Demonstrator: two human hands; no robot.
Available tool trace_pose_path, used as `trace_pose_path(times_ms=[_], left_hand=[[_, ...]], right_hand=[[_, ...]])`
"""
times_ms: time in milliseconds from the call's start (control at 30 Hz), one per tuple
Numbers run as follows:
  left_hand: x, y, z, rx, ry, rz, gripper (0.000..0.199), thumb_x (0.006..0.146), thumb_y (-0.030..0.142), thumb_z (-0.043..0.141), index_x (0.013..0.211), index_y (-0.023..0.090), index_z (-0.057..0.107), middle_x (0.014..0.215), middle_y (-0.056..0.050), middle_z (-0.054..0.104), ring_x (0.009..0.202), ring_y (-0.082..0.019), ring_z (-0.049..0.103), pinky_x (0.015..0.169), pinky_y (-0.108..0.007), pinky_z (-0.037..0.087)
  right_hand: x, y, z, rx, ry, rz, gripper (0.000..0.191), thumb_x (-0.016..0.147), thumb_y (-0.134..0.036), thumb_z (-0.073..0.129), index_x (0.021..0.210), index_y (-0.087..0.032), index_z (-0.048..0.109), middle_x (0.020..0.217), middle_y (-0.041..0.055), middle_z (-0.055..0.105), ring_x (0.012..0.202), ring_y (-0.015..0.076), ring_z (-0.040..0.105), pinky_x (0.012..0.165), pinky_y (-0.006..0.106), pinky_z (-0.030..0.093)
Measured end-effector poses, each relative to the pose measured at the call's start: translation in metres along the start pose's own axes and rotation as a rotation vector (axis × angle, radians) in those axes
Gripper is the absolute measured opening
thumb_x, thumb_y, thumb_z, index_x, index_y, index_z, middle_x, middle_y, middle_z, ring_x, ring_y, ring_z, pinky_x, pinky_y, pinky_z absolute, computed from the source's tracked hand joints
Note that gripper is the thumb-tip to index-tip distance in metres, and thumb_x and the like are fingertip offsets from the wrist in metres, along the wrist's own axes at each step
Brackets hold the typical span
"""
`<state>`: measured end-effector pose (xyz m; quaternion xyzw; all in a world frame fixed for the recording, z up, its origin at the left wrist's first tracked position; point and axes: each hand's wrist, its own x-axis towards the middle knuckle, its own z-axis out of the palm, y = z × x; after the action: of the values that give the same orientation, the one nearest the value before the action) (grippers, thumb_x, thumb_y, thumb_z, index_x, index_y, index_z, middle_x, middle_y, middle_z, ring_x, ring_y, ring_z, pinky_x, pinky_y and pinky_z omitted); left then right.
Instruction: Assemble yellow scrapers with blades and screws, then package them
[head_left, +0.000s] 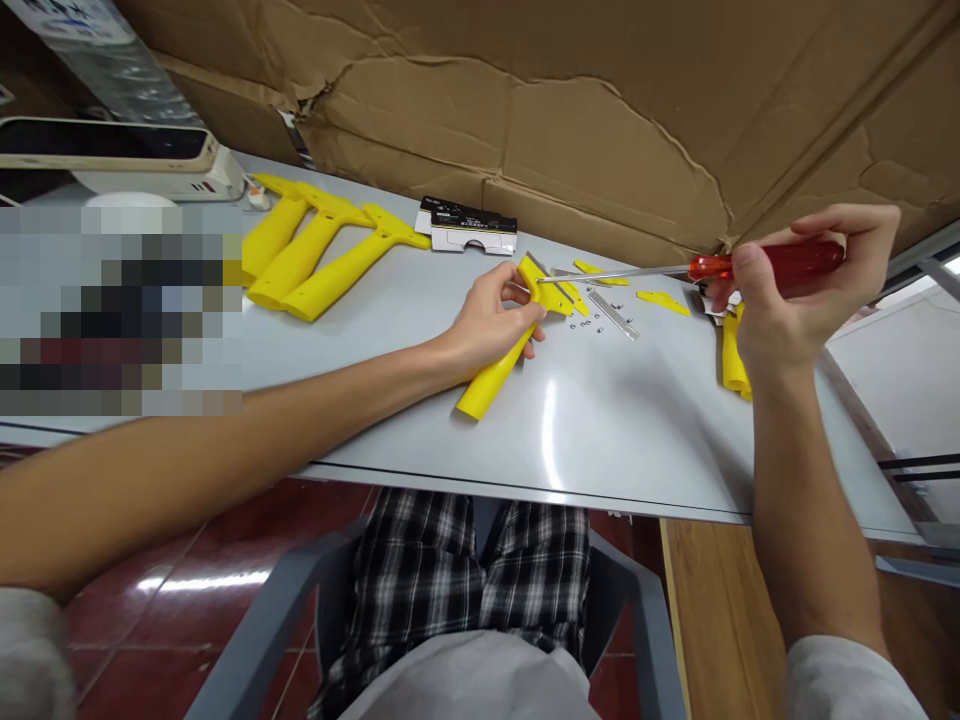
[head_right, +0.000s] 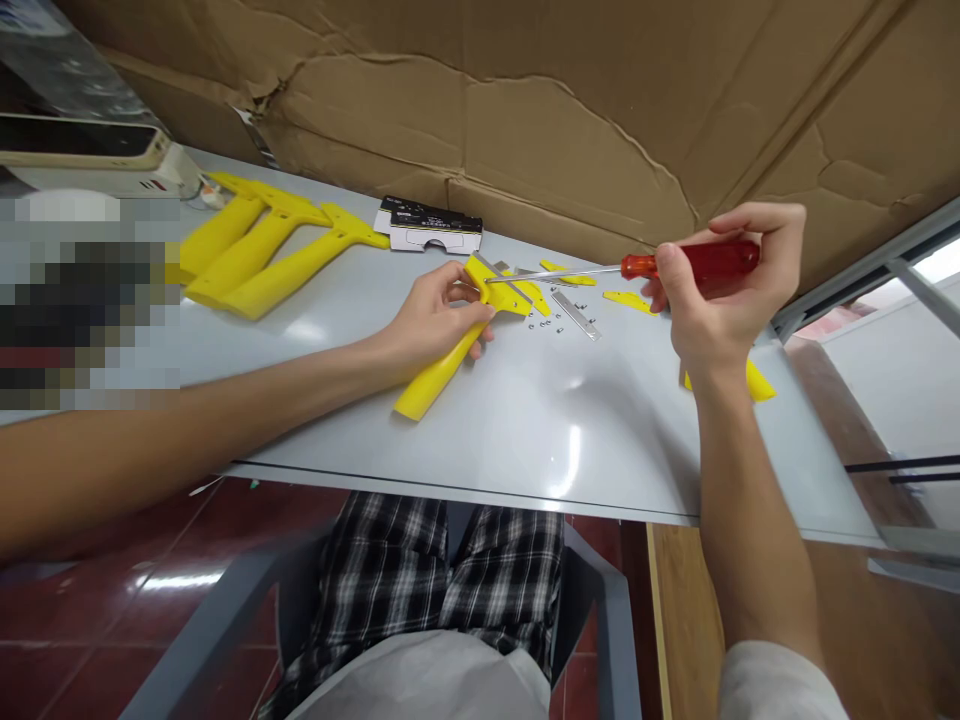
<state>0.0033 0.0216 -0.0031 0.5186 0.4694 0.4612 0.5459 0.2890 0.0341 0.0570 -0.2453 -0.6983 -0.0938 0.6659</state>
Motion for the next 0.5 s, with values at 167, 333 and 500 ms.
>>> trace_pose_path(times_ms=[167, 333, 500], left_hand=[[-0.0004, 0.0005, 0.0003, -0.008, -0.008, 0.008, 0.027, 0.090, 0.004, 0.073, 0.101, 0.020, 0.055, 0.113, -0.007, 0.066, 0.062, -0.012, 0.069, 0.046, -0.025, 0.054], [0.0007, -0.0010, 0.0003, -0.005, 0.002, 0.005, 0.028, 0.089, 0.005, 0.073, 0.101, 0.020, 0.054, 0.116, -0.009, 0.066, 0.062, -0.012, 0.069, 0.046, -0.026, 0.055], [0.0013, -0.0039, -0.0021, 0.035, -0.043, 0.022, 0.025, 0.090, 0.007, 0.073, 0.104, 0.020, 0.056, 0.117, -0.010, 0.068, 0.062, -0.012, 0.070, 0.043, -0.024, 0.053]], right_hand=[[-0.0007, 0.0066, -0.0051, -0.128, 0.006, -0.037, 0.039, 0.087, -0.056, 0.085, 0.099, -0.025, 0.064, 0.082, -0.0044, 0.055, 0.057, 0.0093, 0.063, 0.044, 0.020, 0.041], [0.0010, 0.0001, -0.0040, -0.098, -0.049, -0.049, 0.041, 0.088, -0.060, 0.083, 0.107, -0.029, 0.064, 0.099, 0.0001, 0.061, 0.082, 0.0179, 0.072, 0.056, 0.029, 0.057], [-0.0011, 0.0005, -0.0059, -0.172, 0.043, 0.005, 0.041, 0.082, -0.053, 0.089, 0.092, -0.023, 0.063, 0.075, -0.0067, 0.054, 0.043, 0.0069, 0.052, 0.038, 0.023, 0.032]])
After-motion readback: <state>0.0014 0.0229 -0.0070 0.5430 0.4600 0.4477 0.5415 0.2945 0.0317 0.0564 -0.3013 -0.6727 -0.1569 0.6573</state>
